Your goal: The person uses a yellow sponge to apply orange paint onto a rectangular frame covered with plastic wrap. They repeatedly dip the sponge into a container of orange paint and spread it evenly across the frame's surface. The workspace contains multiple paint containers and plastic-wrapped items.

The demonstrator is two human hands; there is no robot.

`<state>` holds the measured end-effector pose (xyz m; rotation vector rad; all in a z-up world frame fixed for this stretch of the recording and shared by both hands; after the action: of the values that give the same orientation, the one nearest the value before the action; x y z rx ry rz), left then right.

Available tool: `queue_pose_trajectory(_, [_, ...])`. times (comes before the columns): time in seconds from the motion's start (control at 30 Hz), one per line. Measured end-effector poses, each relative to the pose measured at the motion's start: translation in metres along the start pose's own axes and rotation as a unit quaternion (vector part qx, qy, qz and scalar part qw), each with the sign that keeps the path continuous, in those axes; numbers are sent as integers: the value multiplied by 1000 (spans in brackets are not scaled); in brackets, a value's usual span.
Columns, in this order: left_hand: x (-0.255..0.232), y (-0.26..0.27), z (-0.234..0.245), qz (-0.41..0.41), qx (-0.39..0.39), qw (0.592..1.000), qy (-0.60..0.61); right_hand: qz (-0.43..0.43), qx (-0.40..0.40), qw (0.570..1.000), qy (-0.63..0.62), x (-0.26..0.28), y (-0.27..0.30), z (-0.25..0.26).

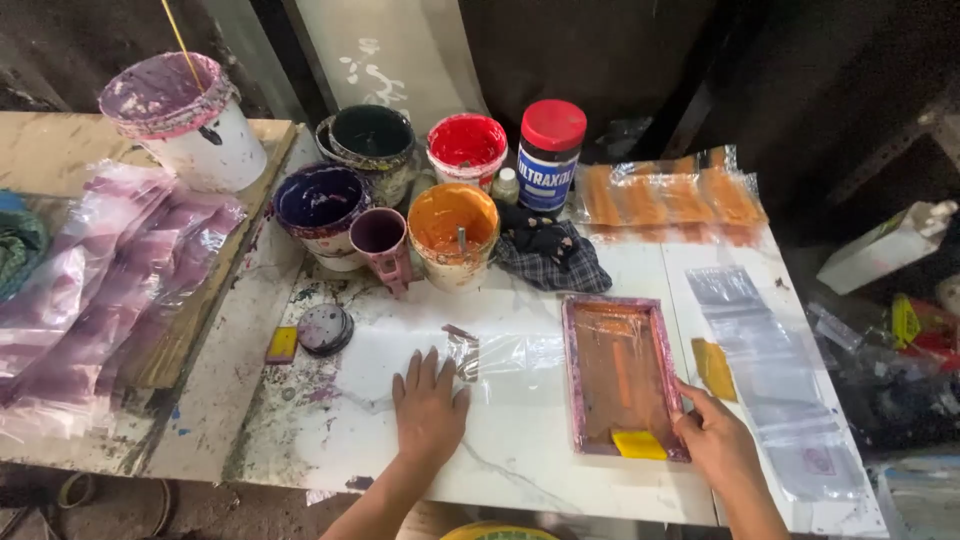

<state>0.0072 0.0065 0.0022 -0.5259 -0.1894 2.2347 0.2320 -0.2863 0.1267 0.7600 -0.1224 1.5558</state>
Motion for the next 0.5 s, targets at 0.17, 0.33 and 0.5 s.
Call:
queue_pose_trajectory(0.17, [3,1,-6,20,-19,1000,6,30,-14,999,36,-20,-20,-11])
queue_pose_trajectory(0.33, [2,-1,-2,26,-37,999,21,36,-23,999,22,-8,-15,-7])
queue_pose_trajectory(0.5, [6,2,-7,31,-41,998,34,16,-25,996,-86,-10,-3,-8])
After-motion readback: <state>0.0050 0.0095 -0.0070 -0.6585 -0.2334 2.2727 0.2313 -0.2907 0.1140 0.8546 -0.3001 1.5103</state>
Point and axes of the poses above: each hand's wrist, its own y-axis away from the middle knuckle, its own z-axis out of the back of the hand, x = y × z, the point moved 1 cm from there along -y, towards the middle knuckle, and after that the axes turned 5 degrees about -x, right-handed, at the moved point
